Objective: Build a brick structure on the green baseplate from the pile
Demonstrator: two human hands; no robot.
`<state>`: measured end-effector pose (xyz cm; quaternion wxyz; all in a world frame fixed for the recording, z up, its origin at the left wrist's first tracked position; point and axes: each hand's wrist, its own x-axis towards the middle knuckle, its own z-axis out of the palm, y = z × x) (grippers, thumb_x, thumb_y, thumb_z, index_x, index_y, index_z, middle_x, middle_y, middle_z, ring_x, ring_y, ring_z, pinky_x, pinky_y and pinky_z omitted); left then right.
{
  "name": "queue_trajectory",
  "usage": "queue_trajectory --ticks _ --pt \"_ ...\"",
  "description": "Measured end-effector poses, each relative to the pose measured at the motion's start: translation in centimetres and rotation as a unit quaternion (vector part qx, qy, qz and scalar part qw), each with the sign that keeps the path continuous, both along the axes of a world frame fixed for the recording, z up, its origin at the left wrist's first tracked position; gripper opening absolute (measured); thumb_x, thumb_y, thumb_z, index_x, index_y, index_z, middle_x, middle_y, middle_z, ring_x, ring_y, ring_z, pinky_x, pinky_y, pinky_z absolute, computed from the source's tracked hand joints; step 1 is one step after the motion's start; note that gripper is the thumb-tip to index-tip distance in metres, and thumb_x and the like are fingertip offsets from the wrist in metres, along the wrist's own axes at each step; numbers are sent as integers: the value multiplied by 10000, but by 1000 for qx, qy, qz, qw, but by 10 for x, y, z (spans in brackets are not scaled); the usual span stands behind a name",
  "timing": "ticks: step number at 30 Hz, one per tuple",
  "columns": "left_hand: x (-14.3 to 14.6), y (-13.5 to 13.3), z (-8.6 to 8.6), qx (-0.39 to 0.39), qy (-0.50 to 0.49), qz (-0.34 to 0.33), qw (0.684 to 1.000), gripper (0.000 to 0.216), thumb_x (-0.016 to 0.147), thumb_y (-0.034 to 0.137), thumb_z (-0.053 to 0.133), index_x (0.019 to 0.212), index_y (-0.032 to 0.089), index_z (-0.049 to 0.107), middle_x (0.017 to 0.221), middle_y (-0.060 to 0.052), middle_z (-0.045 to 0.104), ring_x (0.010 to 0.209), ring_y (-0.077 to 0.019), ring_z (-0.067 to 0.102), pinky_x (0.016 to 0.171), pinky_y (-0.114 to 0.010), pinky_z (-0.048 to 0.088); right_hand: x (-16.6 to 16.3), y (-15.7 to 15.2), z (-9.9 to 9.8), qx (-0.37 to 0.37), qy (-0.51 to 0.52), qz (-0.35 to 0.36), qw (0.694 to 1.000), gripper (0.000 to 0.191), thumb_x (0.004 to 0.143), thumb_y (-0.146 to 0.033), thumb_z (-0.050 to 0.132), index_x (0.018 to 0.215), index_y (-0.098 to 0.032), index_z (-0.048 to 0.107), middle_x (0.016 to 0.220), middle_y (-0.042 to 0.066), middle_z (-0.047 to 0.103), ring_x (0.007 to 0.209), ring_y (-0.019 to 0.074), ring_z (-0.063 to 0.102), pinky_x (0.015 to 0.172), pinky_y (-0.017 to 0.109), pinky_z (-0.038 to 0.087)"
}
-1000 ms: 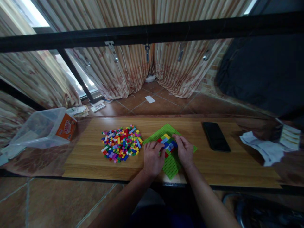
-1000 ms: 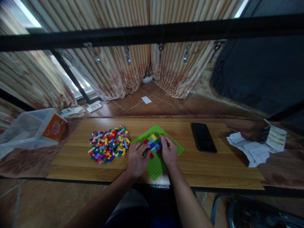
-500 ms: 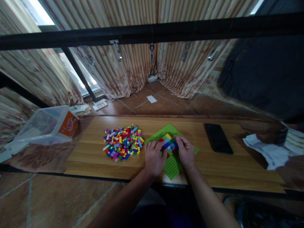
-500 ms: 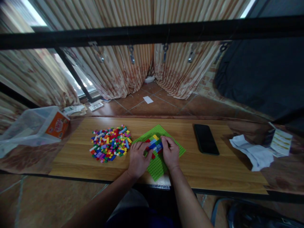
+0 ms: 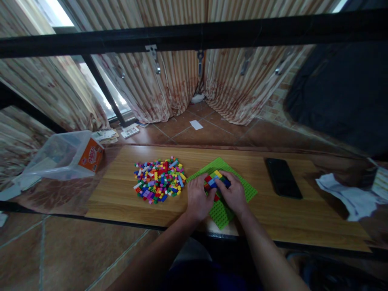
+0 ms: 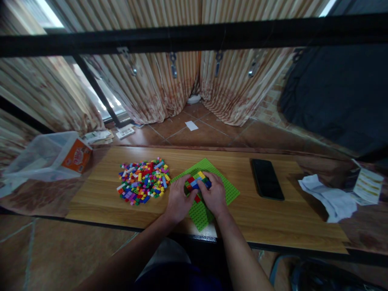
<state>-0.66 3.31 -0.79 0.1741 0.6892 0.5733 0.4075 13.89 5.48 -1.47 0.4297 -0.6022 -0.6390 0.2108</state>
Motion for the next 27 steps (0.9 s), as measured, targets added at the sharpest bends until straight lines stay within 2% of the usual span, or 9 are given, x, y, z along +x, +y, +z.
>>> queue_trajectory --ticks 7,13,19,27 --pt "1 6 -5 -46 -64 17 997 507 699 127 707 1186 197 584 1193 -93 654 1128 -284 592 1021 -523 439 -4 2 0 -24 8 -10 1000 422 826 -496 570 1122 -207 658 1095 99 687 1042 266 599 965 458 438" --pt "-1 10 0 -87 -96 13 992 504 682 126 714 1172 186 615 1232 -101 652 1157 -272 597 1037 -490 454 -6 2 -2 -36 3 -20 999 467 816 -519 560 1125 -183 661 1105 127 685 1039 286 606 954 478 440" --pt "-11 19 10 -107 -94 -46 989 383 773 188 676 1153 167 637 1164 -115 694 1075 -247 656 969 -434 521 -5 2 -4 -32 26 -23 999 459 811 -538 569 1122 -214 665 1099 101 695 1039 277 611 959 470 443" --pt "-9 28 11 -155 -105 -38 982 400 702 146 753 1090 146 658 1063 -87 728 980 -208 685 925 -385 538 -5 1 -6 -31 29 -25 999 490 811 -550 576 1136 -195 666 1109 112 691 1045 272 609 968 460 438"
